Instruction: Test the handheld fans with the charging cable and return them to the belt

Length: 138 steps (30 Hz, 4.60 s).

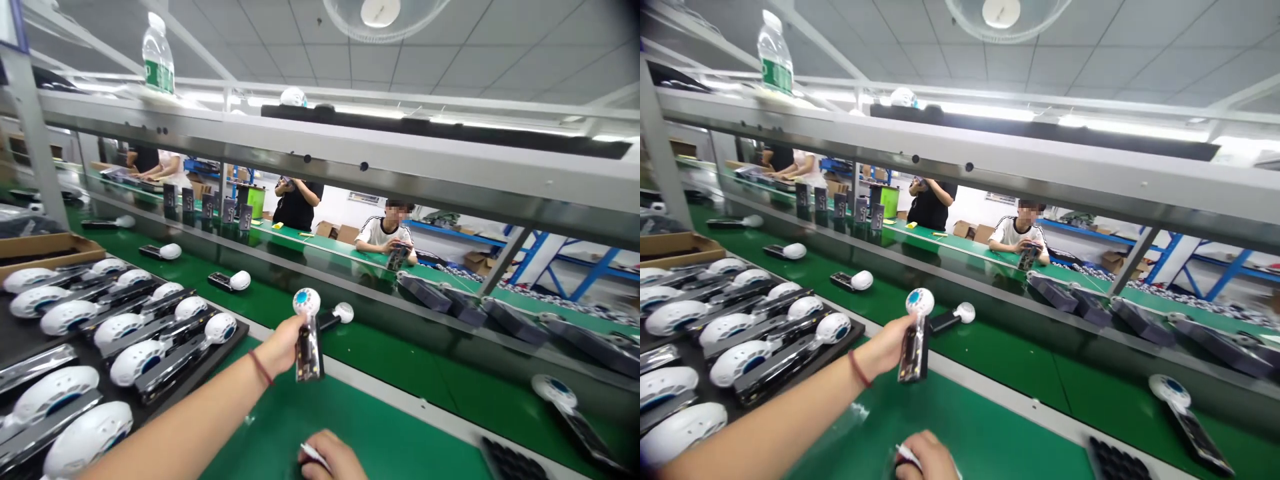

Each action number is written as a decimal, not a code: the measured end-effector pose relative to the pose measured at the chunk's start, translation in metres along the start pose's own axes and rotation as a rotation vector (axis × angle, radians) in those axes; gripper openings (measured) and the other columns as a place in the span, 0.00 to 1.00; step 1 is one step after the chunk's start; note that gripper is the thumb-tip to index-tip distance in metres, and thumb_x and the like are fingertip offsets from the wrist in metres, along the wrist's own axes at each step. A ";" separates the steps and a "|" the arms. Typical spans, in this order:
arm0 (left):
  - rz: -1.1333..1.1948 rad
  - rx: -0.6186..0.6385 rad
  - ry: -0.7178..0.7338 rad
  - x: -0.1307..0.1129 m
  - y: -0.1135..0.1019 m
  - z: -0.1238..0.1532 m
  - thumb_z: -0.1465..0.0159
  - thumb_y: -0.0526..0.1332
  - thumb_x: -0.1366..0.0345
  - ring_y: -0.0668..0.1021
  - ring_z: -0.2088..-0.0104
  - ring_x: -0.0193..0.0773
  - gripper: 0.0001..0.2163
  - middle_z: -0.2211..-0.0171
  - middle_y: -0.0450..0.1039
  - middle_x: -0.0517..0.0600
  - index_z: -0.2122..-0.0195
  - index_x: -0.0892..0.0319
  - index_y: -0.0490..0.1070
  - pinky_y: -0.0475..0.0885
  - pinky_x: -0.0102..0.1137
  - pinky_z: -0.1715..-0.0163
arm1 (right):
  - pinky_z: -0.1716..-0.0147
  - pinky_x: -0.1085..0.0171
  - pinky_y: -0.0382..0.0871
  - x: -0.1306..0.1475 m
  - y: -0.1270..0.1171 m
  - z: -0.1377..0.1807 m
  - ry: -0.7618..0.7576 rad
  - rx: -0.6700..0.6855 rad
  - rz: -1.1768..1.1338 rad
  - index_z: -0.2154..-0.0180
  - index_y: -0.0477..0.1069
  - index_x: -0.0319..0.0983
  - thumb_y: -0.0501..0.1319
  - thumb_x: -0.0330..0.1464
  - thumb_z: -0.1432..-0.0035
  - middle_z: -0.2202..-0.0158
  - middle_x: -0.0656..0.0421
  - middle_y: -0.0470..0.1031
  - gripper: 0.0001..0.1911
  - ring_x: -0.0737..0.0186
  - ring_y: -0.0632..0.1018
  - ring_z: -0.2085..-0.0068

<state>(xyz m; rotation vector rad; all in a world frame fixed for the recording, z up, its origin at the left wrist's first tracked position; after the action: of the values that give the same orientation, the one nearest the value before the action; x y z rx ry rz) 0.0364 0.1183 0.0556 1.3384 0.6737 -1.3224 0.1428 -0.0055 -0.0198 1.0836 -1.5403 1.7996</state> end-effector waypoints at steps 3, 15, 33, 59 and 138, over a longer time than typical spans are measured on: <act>0.146 0.133 -0.090 0.019 -0.003 0.032 0.39 0.50 0.57 0.75 0.68 0.36 0.15 0.67 0.71 0.52 0.65 0.64 0.66 0.71 0.36 0.68 | 0.72 0.71 0.61 -0.007 -0.014 0.004 0.045 -0.094 -0.261 0.75 0.68 0.38 0.57 0.26 0.58 0.77 0.64 0.67 0.03 0.66 0.70 0.72; 0.356 0.363 -0.163 0.070 -0.002 0.060 0.46 0.61 0.72 0.73 0.58 0.40 0.23 0.60 0.72 0.53 0.49 0.59 0.59 0.64 0.33 0.57 | 0.77 0.70 0.56 -0.006 -0.027 0.014 0.261 -0.392 -0.834 0.66 0.66 0.38 0.62 0.40 0.59 0.79 0.65 0.59 0.18 0.70 0.62 0.78; 0.201 0.367 -0.214 0.083 0.002 0.055 0.46 0.61 0.69 0.66 0.49 0.43 0.20 0.50 0.66 0.50 0.51 0.53 0.64 0.58 0.37 0.49 | 0.72 0.69 0.59 0.026 -0.023 0.013 0.317 -0.437 -0.099 0.72 0.69 0.43 0.53 0.35 0.45 0.72 0.62 0.70 0.08 0.64 0.69 0.72; 0.222 0.333 -0.275 0.082 0.001 0.055 0.46 0.61 0.68 0.69 0.53 0.44 0.19 0.54 0.69 0.53 0.52 0.57 0.64 0.59 0.37 0.51 | 0.74 0.70 0.61 0.030 -0.010 0.013 0.186 -0.555 0.073 0.74 0.63 0.41 0.50 0.28 0.45 0.73 0.62 0.65 0.08 0.66 0.69 0.72; -0.005 0.012 -0.034 0.017 -0.031 0.019 0.40 0.46 0.50 0.73 0.78 0.32 0.20 0.76 0.68 0.49 0.62 0.63 0.62 0.70 0.28 0.77 | 0.77 0.71 0.62 0.024 -0.069 0.057 0.209 -0.486 0.229 0.72 0.64 0.42 0.51 0.38 0.44 0.79 0.64 0.65 0.09 0.65 0.69 0.76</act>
<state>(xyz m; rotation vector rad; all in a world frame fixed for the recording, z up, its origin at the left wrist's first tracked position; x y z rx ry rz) 0.0054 0.1041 0.0348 1.3220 0.6477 -1.3522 0.1992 -0.0488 0.0402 0.4911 -1.8909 1.4960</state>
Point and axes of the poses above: each hand's wrist, its own z-axis away from the middle knuckle, its own y-axis out of the palm, x = y × z, the point moved 3 cm from there along -z, towards the middle knuckle
